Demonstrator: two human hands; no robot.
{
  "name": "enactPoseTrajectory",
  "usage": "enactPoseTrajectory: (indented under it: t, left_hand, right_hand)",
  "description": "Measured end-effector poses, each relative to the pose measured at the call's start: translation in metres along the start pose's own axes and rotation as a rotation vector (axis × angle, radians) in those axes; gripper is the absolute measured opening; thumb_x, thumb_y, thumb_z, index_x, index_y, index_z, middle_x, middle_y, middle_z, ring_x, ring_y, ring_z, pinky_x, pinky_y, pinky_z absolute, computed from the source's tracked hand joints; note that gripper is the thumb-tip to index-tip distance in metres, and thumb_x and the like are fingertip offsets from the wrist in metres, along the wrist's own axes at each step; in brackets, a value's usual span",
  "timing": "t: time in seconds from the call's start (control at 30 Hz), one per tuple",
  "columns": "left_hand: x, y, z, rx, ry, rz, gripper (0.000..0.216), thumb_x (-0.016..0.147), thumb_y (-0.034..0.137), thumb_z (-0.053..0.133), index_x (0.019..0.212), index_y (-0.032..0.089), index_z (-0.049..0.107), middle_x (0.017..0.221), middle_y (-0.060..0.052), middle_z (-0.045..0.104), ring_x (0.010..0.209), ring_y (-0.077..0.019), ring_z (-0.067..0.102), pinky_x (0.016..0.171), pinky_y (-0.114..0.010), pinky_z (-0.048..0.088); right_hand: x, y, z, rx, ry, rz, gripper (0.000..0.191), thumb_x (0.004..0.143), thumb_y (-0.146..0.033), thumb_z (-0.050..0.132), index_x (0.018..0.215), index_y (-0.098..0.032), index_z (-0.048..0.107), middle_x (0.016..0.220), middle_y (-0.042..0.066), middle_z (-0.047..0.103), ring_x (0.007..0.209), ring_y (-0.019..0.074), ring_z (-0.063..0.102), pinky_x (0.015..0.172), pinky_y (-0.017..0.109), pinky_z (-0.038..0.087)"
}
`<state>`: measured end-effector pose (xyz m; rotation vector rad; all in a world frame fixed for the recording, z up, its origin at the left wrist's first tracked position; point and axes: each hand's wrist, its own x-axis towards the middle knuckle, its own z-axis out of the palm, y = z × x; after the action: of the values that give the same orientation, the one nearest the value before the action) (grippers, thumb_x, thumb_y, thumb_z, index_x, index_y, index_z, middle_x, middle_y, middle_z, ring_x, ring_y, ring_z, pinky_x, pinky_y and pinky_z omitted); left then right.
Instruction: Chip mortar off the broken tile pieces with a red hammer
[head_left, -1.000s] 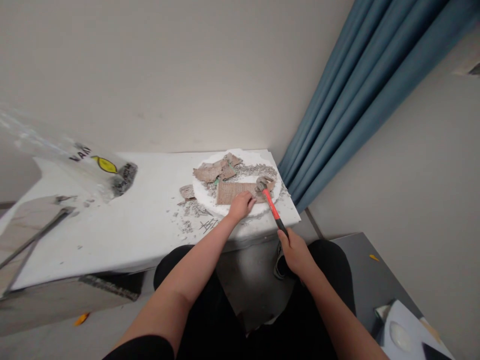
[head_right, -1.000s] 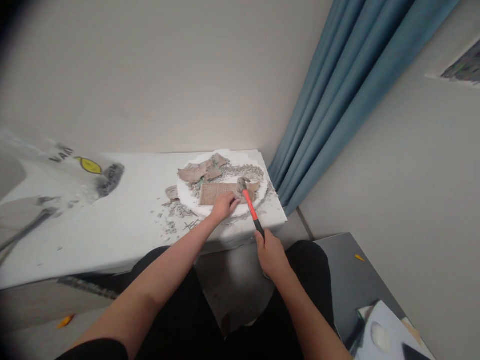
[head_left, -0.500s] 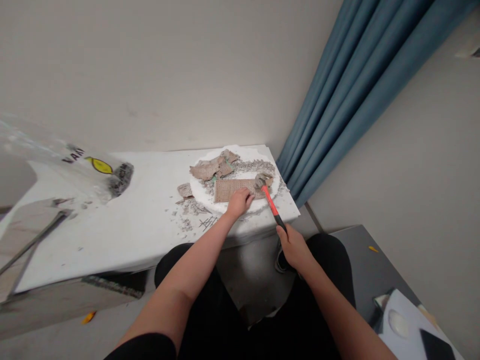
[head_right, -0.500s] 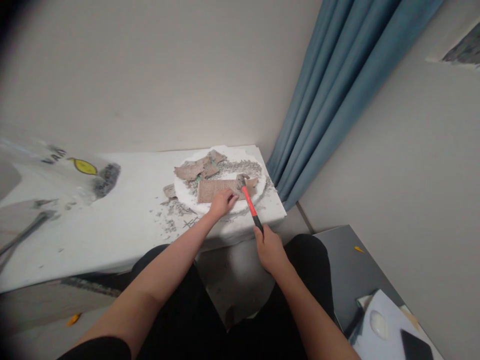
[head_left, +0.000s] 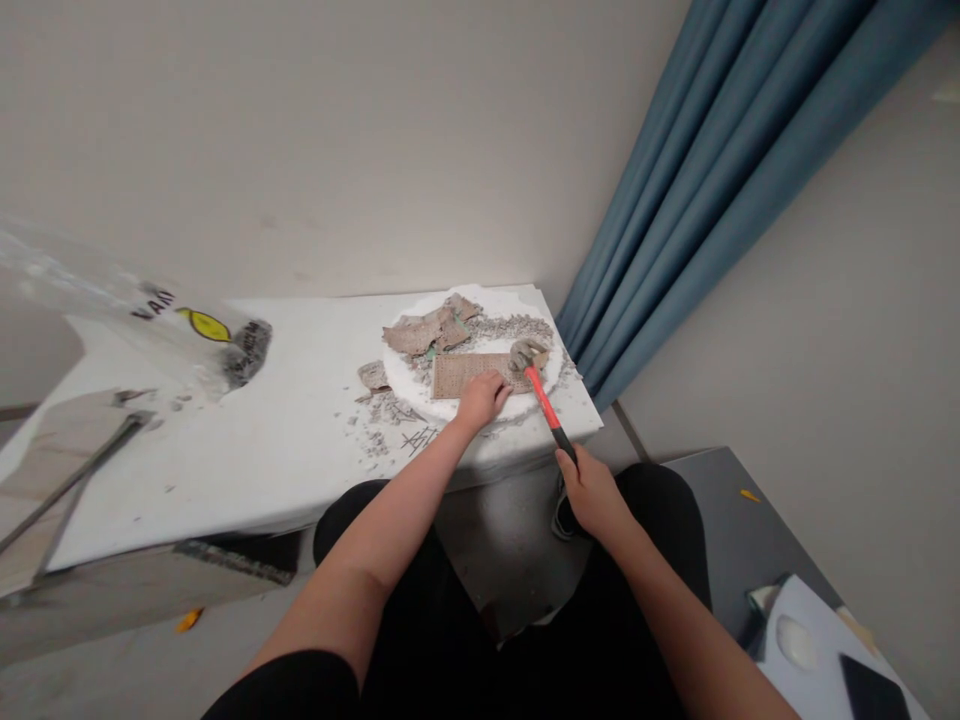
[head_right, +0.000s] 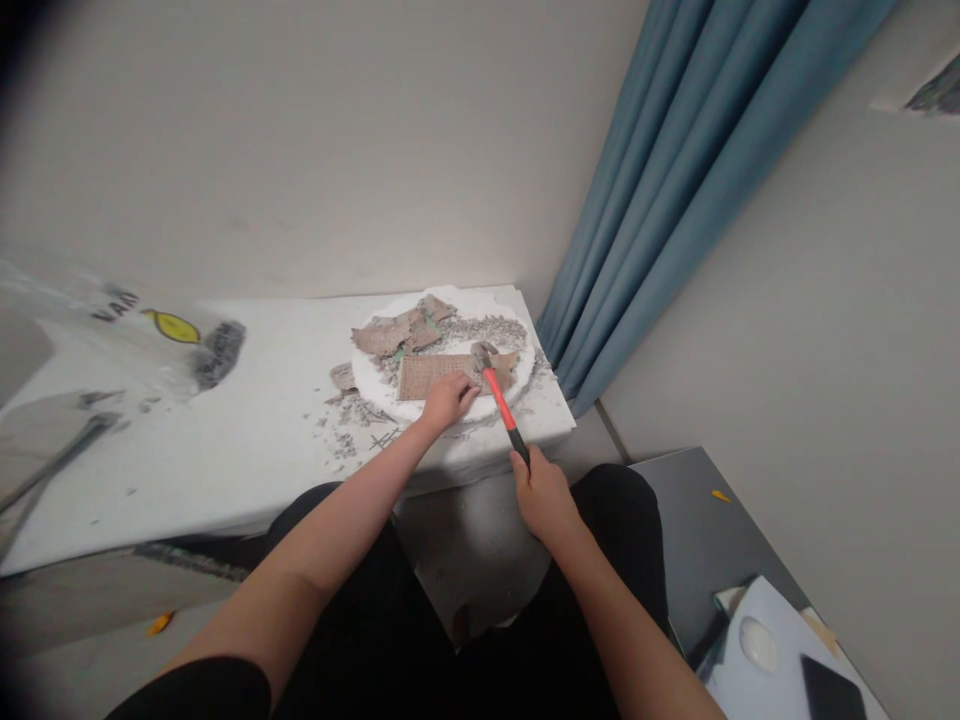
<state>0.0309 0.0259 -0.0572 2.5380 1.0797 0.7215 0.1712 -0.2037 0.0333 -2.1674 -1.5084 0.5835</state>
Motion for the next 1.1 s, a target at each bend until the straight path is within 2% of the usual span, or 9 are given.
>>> enactPoseTrajectory:
  t: [0.1, 0.2, 0.37, 0.5, 0.63, 0.8, 0.9, 1.1]
  left_hand:
    - [0.000, 0.000, 0.000, 0.009, -0.002, 0.011, 0.019, 0.097, 0.030, 0.055, 0.085, 0.019, 0.064, 0.091, -0.009, 0.066, 0.091, -0.0237, 0.060, 0.081, -0.036, 0.043]
    - [0.001, 0.001, 0.000, 0.028, -0.010, 0.025, 0.020, 0.098, 0.030, 0.053, 0.086, 0.019, 0.065, 0.091, -0.009, 0.066, 0.092, -0.0238, 0.060, 0.082, -0.036, 0.043]
    - [0.002, 0.002, -0.001, 0.040, -0.024, 0.018, 0.019, 0.097, 0.030, 0.054, 0.086, 0.019, 0.065, 0.092, -0.010, 0.066, 0.092, -0.0243, 0.060, 0.082, -0.036, 0.044]
    - [0.002, 0.002, -0.002, 0.030, -0.025, 0.023, 0.019, 0.097, 0.030, 0.053, 0.088, 0.019, 0.065, 0.094, -0.010, 0.067, 0.094, -0.0248, 0.060, 0.083, -0.037, 0.044]
    - [0.002, 0.001, -0.001, 0.020, -0.021, 0.019, 0.019, 0.097, 0.029, 0.054, 0.085, 0.019, 0.065, 0.092, -0.011, 0.066, 0.093, -0.0256, 0.060, 0.082, -0.038, 0.043]
    - [0.001, 0.001, 0.000, 0.024, -0.009, 0.024, 0.019, 0.097, 0.030, 0.053, 0.086, 0.019, 0.065, 0.092, -0.010, 0.066, 0.094, -0.0254, 0.060, 0.084, -0.037, 0.043]
    - [0.001, 0.001, 0.001, 0.025, -0.010, 0.021, 0.019, 0.097, 0.029, 0.054, 0.086, 0.019, 0.065, 0.093, -0.010, 0.066, 0.093, -0.0249, 0.060, 0.083, -0.037, 0.043]
    - [0.001, -0.002, 0.002, 0.012, 0.017, 0.031, 0.019, 0.097, 0.029, 0.054, 0.087, 0.018, 0.067, 0.092, -0.009, 0.067, 0.094, -0.0238, 0.060, 0.085, -0.036, 0.044]
  right_hand:
    - [0.001, 0.000, -0.001, -0.011, 0.003, 0.032, 0.027, 0.105, -0.033, 0.040, 0.090, -0.020, 0.059, 0.084, 0.010, 0.070, 0.081, 0.0257, 0.066, 0.067, 0.029, 0.038]
    - [0.001, 0.000, -0.002, -0.009, 0.045, 0.013, 0.028, 0.106, -0.036, 0.038, 0.096, -0.020, 0.059, 0.084, 0.010, 0.070, 0.082, 0.0260, 0.066, 0.067, 0.029, 0.039]
    - [0.000, 0.001, 0.000, -0.017, -0.010, 0.031, 0.026, 0.105, -0.032, 0.039, 0.093, -0.020, 0.059, 0.087, 0.011, 0.071, 0.084, 0.0255, 0.067, 0.070, 0.029, 0.040]
    - [-0.001, 0.000, 0.000, -0.029, 0.053, -0.013, 0.027, 0.106, -0.035, 0.038, 0.097, -0.020, 0.059, 0.086, 0.010, 0.070, 0.082, 0.0259, 0.066, 0.068, 0.030, 0.040]
    - [-0.002, -0.002, 0.003, -0.048, -0.005, 0.023, 0.026, 0.105, -0.031, 0.040, 0.093, -0.020, 0.059, 0.082, 0.011, 0.070, 0.078, 0.0256, 0.066, 0.066, 0.030, 0.038]
    - [-0.001, -0.004, 0.005, -0.039, 0.040, -0.001, 0.025, 0.106, -0.034, 0.041, 0.096, -0.020, 0.059, 0.085, 0.011, 0.070, 0.082, 0.0260, 0.066, 0.066, 0.030, 0.037]
    - [0.001, -0.004, 0.006, -0.053, -0.004, 0.036, 0.023, 0.105, -0.031, 0.042, 0.093, -0.020, 0.058, 0.085, 0.011, 0.070, 0.081, 0.0251, 0.066, 0.068, 0.030, 0.038]
    - [-0.002, -0.010, -0.010, -0.009, 0.051, 0.019, 0.029, 0.106, -0.038, 0.035, 0.087, -0.023, 0.052, 0.078, 0.007, 0.065, 0.076, 0.0242, 0.063, 0.066, 0.029, 0.036]
